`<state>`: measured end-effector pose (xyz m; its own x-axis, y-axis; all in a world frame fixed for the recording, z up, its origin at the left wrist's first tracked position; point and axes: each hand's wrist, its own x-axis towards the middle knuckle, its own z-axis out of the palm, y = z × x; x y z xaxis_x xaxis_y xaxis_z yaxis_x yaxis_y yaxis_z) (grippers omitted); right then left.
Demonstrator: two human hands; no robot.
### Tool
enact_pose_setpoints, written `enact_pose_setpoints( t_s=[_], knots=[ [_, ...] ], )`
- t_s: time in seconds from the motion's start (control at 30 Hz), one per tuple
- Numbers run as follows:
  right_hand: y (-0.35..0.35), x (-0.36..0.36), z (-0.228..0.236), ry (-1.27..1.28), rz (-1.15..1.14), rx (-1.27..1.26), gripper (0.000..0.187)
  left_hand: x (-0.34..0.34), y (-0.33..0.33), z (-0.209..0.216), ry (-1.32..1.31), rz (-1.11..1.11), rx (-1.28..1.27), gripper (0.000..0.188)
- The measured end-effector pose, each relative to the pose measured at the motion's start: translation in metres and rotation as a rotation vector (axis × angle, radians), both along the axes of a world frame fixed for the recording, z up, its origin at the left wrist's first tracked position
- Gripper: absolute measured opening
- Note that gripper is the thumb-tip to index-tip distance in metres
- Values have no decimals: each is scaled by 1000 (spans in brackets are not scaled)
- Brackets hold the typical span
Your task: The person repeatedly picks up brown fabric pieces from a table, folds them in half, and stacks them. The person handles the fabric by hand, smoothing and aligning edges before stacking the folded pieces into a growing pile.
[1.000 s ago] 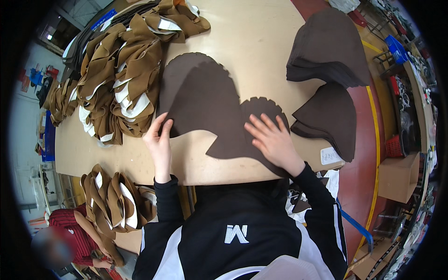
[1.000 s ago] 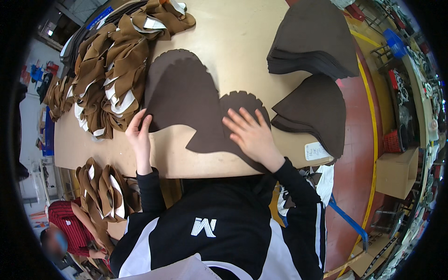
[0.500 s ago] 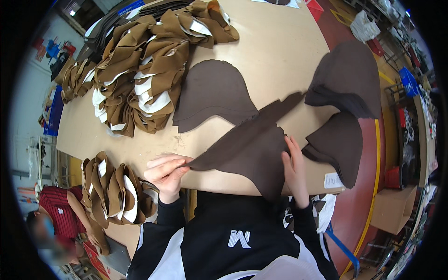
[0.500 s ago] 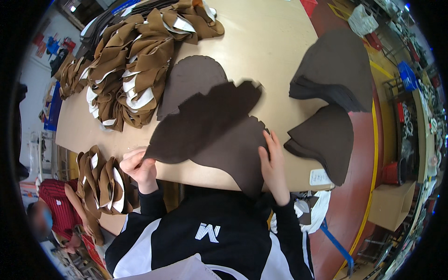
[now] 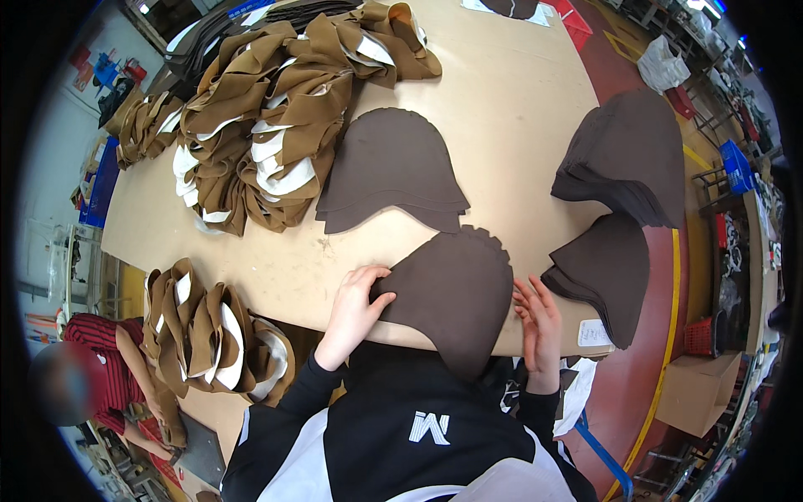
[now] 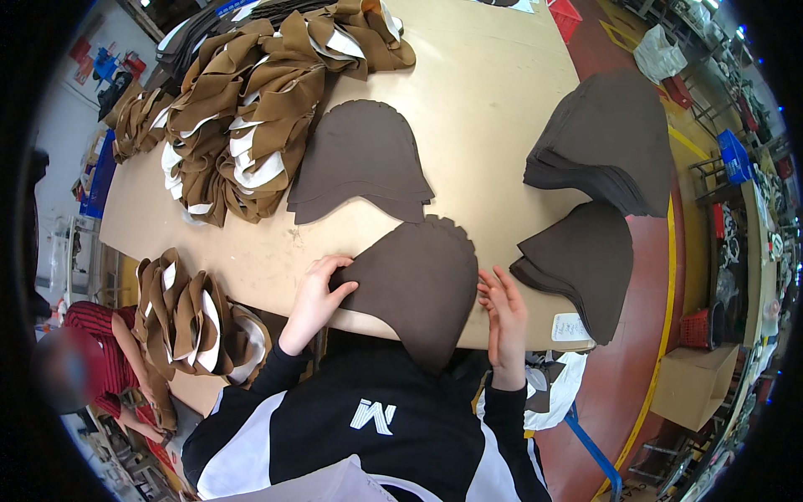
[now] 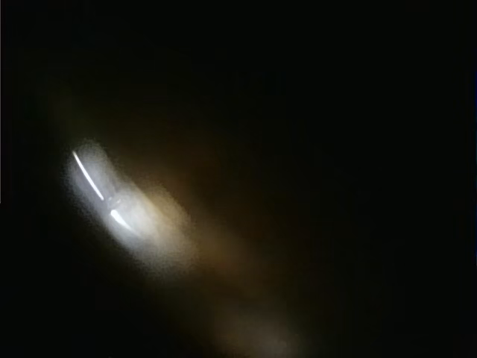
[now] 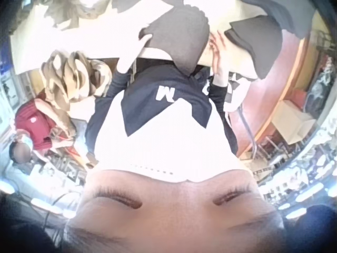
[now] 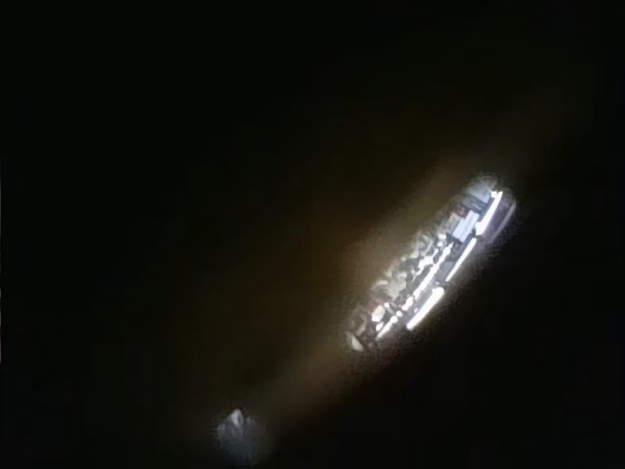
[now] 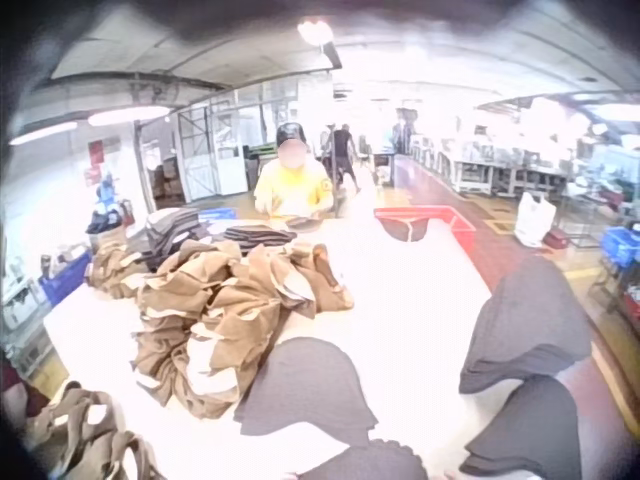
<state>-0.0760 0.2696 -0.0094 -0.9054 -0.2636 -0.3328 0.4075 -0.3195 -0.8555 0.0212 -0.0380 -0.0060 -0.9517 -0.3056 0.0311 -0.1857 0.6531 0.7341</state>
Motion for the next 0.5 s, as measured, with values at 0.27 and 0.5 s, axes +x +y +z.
enact_pose_setpoints(
  t_s=[0.27, 0.5],
  knots=[
    [-29, 19, 11, 234, 94, 209, 58, 10, -2, 4, -108, 108, 243, 27],
    [-32, 15, 23, 252, -44, -81, 64, 18, -16, 19, 328, -44, 401, 19]
  ],
)
